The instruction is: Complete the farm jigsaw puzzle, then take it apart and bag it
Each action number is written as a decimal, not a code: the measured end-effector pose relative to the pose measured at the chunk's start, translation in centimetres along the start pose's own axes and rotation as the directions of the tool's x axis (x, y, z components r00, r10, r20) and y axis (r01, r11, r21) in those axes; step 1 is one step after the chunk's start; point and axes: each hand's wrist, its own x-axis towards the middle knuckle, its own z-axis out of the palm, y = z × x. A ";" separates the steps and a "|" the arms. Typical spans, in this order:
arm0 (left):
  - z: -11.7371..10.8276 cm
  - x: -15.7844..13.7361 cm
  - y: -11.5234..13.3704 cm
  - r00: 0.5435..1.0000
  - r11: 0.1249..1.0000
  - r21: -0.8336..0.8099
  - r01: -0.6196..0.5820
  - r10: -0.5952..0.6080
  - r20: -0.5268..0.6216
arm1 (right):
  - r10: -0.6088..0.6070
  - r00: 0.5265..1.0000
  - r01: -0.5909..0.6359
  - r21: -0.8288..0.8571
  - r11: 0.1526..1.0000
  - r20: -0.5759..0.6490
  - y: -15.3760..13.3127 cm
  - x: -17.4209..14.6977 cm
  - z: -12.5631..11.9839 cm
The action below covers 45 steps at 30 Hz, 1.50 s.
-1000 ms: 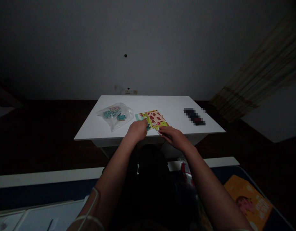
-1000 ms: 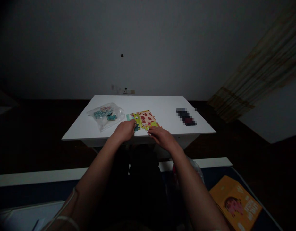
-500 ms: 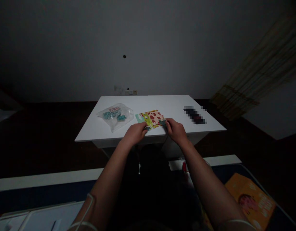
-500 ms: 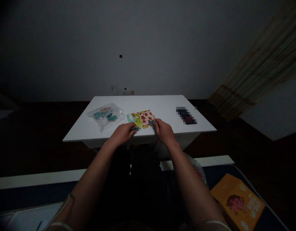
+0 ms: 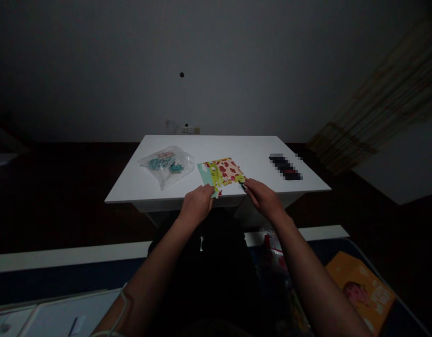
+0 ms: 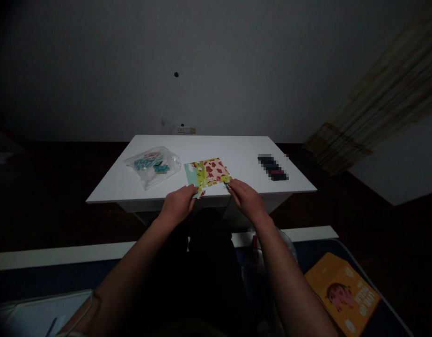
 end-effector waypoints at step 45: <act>0.9 1.3 -1.9 0.972 0.964 -0.141 -0.228 0.232 0.019 | 0.098 0.993 -0.092 0.091 0.992 -0.061 -3.0 5.2 2.0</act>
